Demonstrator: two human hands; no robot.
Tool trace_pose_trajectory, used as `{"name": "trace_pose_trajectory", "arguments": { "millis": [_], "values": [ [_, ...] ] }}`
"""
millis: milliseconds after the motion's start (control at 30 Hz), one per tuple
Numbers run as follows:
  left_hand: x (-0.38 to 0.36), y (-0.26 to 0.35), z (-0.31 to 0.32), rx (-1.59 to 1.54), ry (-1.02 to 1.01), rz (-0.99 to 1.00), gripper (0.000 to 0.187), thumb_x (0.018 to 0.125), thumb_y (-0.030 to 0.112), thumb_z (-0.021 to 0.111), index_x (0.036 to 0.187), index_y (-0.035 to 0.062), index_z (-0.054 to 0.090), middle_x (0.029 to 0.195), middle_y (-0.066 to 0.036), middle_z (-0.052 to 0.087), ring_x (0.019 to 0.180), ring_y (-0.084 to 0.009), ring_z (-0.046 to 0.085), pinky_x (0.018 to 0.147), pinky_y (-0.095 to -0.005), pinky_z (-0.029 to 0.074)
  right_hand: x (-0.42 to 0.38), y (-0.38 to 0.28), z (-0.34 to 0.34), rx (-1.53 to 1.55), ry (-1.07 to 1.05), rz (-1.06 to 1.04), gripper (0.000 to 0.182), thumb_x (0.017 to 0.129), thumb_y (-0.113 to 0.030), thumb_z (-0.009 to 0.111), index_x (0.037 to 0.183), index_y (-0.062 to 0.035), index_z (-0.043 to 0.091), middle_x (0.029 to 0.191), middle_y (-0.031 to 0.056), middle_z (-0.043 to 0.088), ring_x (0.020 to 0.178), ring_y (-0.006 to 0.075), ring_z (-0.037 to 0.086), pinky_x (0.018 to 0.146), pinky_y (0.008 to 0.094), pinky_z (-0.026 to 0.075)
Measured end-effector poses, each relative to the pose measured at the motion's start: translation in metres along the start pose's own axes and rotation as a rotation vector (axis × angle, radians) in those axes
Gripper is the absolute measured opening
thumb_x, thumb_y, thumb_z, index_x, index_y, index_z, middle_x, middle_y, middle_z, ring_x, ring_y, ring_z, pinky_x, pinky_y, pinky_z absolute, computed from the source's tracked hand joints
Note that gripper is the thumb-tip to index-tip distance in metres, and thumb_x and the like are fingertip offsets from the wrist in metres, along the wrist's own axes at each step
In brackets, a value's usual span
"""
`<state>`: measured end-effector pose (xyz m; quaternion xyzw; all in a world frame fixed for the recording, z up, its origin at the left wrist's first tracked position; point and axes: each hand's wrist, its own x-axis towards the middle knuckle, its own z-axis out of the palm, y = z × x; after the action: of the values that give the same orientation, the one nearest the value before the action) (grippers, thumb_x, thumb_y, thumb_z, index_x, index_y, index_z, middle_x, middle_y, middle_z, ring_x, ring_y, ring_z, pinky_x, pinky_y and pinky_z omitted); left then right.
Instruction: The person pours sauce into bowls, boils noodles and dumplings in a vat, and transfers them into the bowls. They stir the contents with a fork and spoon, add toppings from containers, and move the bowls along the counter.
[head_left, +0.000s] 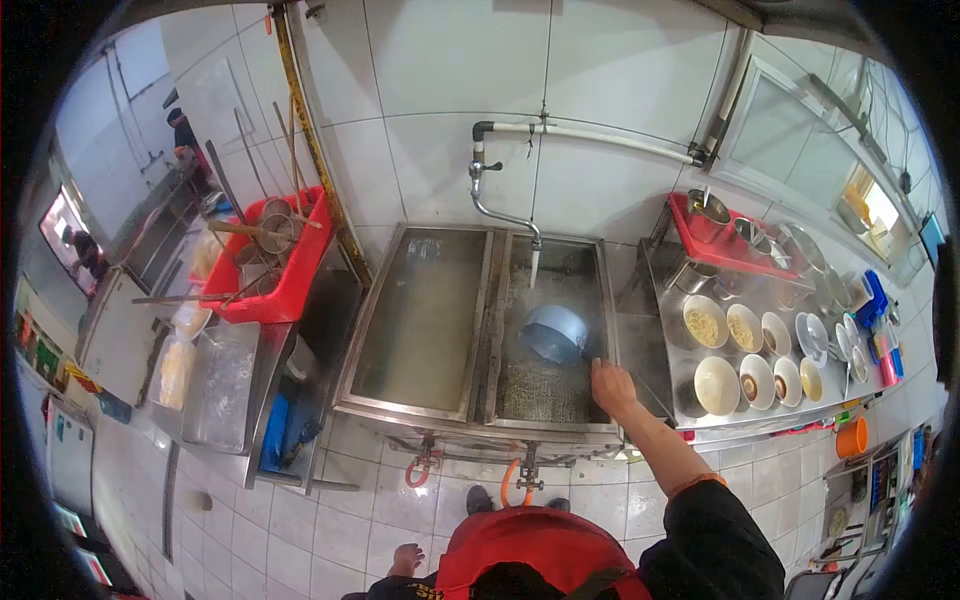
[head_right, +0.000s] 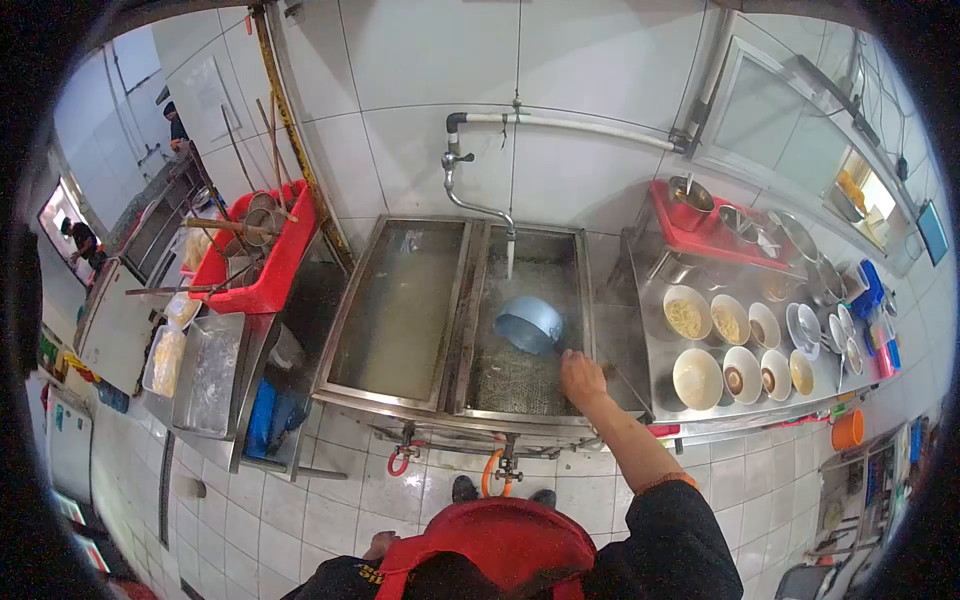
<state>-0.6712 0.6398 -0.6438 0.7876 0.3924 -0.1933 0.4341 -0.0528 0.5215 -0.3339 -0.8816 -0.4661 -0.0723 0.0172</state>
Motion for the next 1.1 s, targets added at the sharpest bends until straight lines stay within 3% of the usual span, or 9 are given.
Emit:
{"name": "trace_pose_trajectory", "arguments": {
  "millis": [200,300,400,500,733,967,1067,1100],
  "values": [
    [-0.009,-0.017,-0.023,-0.088,0.001,-0.033,0.016,0.084,0.025,0.056,0.088,0.0088,0.058,0.084,-0.009,0.061,0.076,-0.0287,0.06,0.065,-0.0393,0.048,-0.002,-0.017,0.016,0.07,-0.142,0.003,0.02,0.079,-0.015,0.058,0.092,0.0001,0.059,0.083,0.0207,0.062,0.077,0.0356,0.064,0.061,0.0411,0.052],
    [-0.003,-0.016,-0.033,-0.139,0.007,-0.025,0.016,0.084,0.024,0.056,0.09,0.009,0.057,0.086,-0.009,0.061,0.077,-0.028,0.06,0.066,-0.0392,0.047,-0.005,-0.002,0.058,0.128,0.301,-0.122,0.022,0.08,-0.018,0.061,0.087,0.002,0.061,0.069,0.0183,0.06,0.061,0.0324,0.061,0.054,0.0408,0.049],
    [0.005,-0.019,-0.04,-0.184,0.018,-0.019,0.016,0.085,0.024,0.055,0.092,0.0092,0.057,0.088,-0.009,0.061,0.078,-0.0272,0.061,0.066,-0.0392,0.047,0.006,-0.013,-0.013,0.755,-0.369,0.494,0.028,0.082,-0.021,0.063,0.075,0.0051,0.061,0.058,0.0157,0.057,0.045,0.0246,0.056,0.044,0.0384,0.044],
    [0.011,-0.023,-0.048,-0.21,0.028,-0.008,0.017,0.085,0.023,0.055,0.094,0.0094,0.057,0.09,-0.008,0.061,0.079,-0.0265,0.061,0.066,-0.0391,0.047,0.002,-0.004,-0.016,1.318,-0.428,0.781,0.025,0.084,-0.019,0.062,0.071,0.0019,0.059,0.054,0.0086,0.052,0.039,0.0166,0.044,0.036,0.0327,0.033],
    [0.017,-0.028,-0.057,-0.13,0.041,0.095,0.018,0.086,0.022,0.054,0.098,0.0097,0.057,0.094,-0.008,0.061,0.081,-0.0249,0.063,0.066,-0.0389,0.047,-0.001,-0.019,-0.084,1.4,-0.385,0.75,0.021,0.086,-0.016,0.061,0.074,0.0013,0.06,0.054,0.003,0.049,0.039,0.0101,0.038,0.036,0.026,0.025],
    [0.022,-0.041,-0.049,0.463,0.117,0.568,0.02,0.086,0.021,0.053,0.103,0.0101,0.056,0.098,-0.008,0.062,0.084,-0.0233,0.064,0.067,-0.0386,0.047,0.03,-0.057,-0.131,1.403,-0.387,0.606,0.021,0.086,-0.015,0.06,0.07,-0.0015,0.058,0.053,0.0006,0.047,0.038,0.0092,0.037,0.035,0.0265,0.025],
    [0.008,-0.017,-0.047,-0.4,0.086,0.052,0.024,0.078,0.02,0.06,0.098,0.007,0.057,0.099,-0.006,0.063,0.086,-0.0231,0.062,0.069,-0.0379,0.05,0.047,-0.084,-0.138,1.377,-0.401,0.486,0.023,0.087,-0.013,0.058,0.067,-0.0019,0.057,0.053,-0.0004,0.045,0.039,0.0087,0.036,0.036,0.0273,0.025],
    [0.006,-0.012,-0.051,-0.467,0.066,-0.019,0.025,0.076,0.019,0.061,0.097,0.0064,0.057,0.099,-0.005,0.063,0.086,-0.0228,0.062,0.069,-0.0373,0.05,0.053,-0.096,-0.137,1.352,-0.392,0.459,0.023,0.087,-0.013,0.058,0.066,-0.002,0.057,0.053,-0.0008,0.045,0.04,0.0085,0.036,0.036,0.0274,0.024]
  ]
}}
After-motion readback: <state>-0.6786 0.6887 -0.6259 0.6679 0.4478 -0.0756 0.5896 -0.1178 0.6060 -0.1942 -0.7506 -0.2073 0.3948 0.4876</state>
